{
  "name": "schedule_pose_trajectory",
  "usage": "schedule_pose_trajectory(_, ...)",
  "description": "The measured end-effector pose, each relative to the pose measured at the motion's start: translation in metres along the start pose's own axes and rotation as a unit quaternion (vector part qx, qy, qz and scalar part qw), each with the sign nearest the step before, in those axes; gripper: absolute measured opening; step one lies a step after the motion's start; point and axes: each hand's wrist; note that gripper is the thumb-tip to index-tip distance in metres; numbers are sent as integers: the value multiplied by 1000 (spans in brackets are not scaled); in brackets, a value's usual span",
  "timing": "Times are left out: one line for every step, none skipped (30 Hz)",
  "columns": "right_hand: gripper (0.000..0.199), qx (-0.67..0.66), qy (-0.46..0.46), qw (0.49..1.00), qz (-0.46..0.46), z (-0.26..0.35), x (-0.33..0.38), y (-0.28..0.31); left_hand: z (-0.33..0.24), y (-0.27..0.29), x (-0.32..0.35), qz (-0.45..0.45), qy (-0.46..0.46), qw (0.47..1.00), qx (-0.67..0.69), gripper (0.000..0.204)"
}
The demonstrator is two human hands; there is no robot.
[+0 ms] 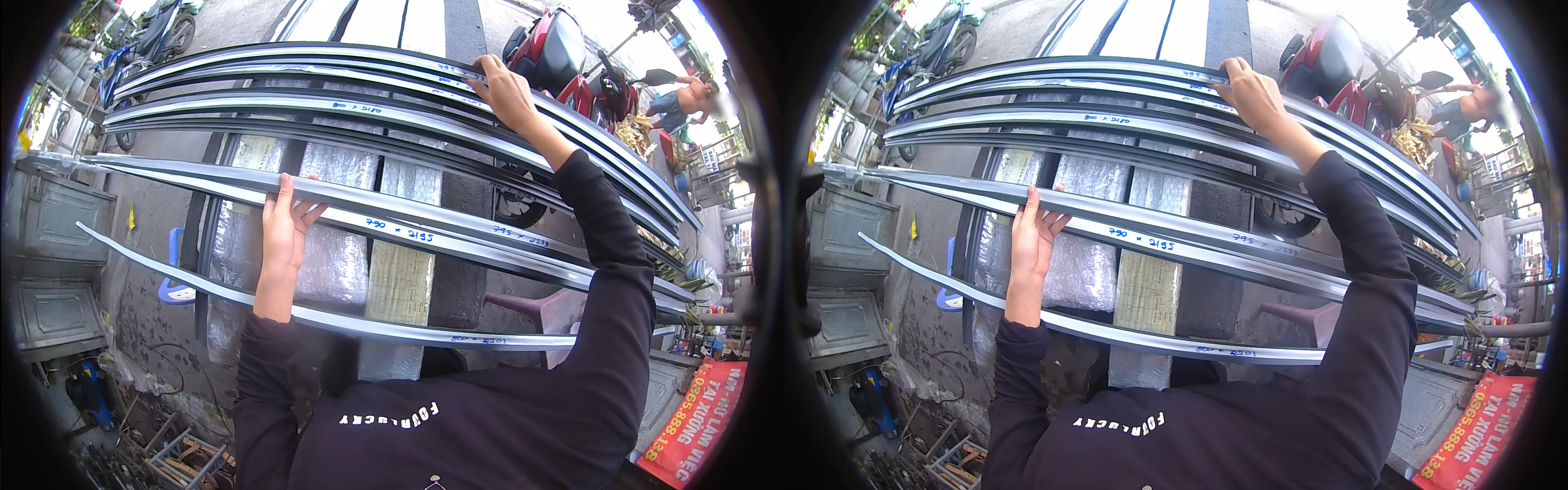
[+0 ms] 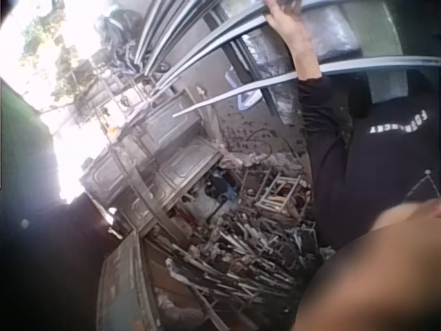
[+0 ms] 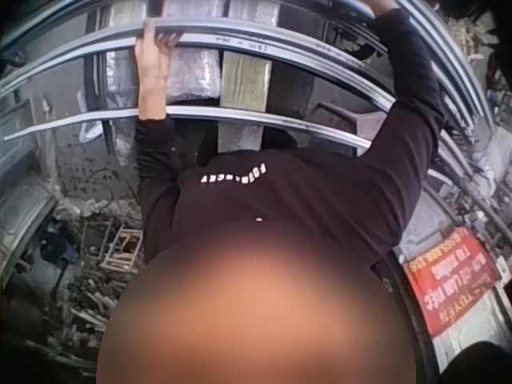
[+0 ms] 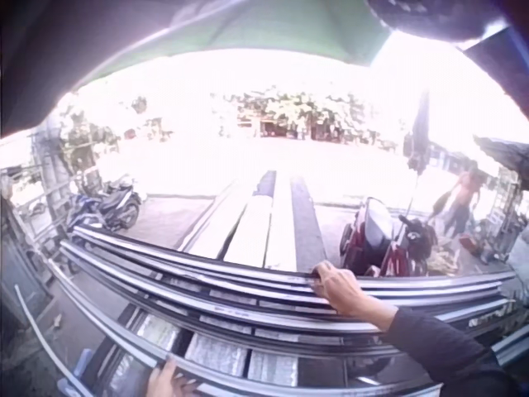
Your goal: The person picks up and inspects long metal profiles, then uses shears to cut a thin strip from one profile. They place the cut piece on a stack of similar profiles and continue handling and arranging the profiles on a workbench.
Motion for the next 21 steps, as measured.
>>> schedule_pose_trajectory(38,8,-2,1000,5,3,3,13,0,0,0,9,-3,1000,-1,38)
schedule_pose_trajectory(38,16,-5,1000,11,7,7,25,-1,-1,0,18,-6,1000,-3,39)
schedule_pose_trajectory(40,27,-9,999,15,12,12,39,-2,-1,1,22,-7,1000,-5,40)
schedule_pose_trajectory(40,33,-3,999,1,17,19,54,-3,-2,2,20,-8,1000,-6,39)
schedule_pose_trajectory(39,24,-32,999,13,23,29,68,-4,-4,2,14,-10,1000,-7,39)
schedule_pose_trajectory(38,9,-57,998,40,29,39,82,-5,-5,3,7,-13,1000,-9,39)
schedule_pose_trajectory(36,-3,-61,997,47,35,52,96,-6,-7,5,1,-20,1000,-10,39)
schedule_pose_trajectory(34,-6,-56,997,54,42,67,107,-8,-10,5,7,-31,999,-16,45)
schedule_pose_trajectory(34,-57,-50,994,73,48,81,116,-10,-12,5,6,-36,999,-1,48)
schedule_pose_trajectory(34,-49,-78,991,94,54,92,120,-12,-14,5,7,-46,999,18,52)
schedule_pose_trajectory(33,-51,-81,990,103,59,102,122,-13,-17,2,12,-53,998,17,63)
schedule_pose_trajectory(33,-51,-84,989,113,63,112,123,-13,-21,0,20,-76,996,30,74)
schedule_pose_trajectory(32,-62,-95,985,129,66,121,123,-14,-23,-2,23,-72,997,27,78)
schedule_pose_trajectory(31,-75,-105,981,143,69,129,121,-15,-26,-6,38,-77,996,30,83)
schedule_pose_trajectory(29,-66,-94,982,148,71,137,118,-15,-27,-8,39,-71,997,20,85)
schedule_pose_trajectory(29,-79,-88,980,157,72,145,118,-14,-30,-10,33,-60,997,27,88)
schedule_pose_trajectory(30,-78,-81,981,155,73,151,117,-12,-32,-12,19,-44,999,21,89)
schedule_pose_trajectory(31,-78,-80,982,156,73,156,115,-10,-34,-12,-2,-32,999,12,90)
schedule_pose_trajectory(34,-78,-70,983,152,73,159,115,-8,-34,-12,-12,-11,1000,-1,88)
schedule_pose_trajectory(37,-80,-61,984,148,72,162,114,-6,-34,-11,-3,-3,1000,0,80)
schedule_pose_trajectory(40,-81,-53,985,145,71,163,114,-4,-32,-13,8,-7,1000,12,74)
Point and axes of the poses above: each hand's wrist, its own x-axis away from the middle knuckle, its own y-axis out of the back of the hand, z = x × y, and after that the axes turned 14 degrees about -y, right-handed
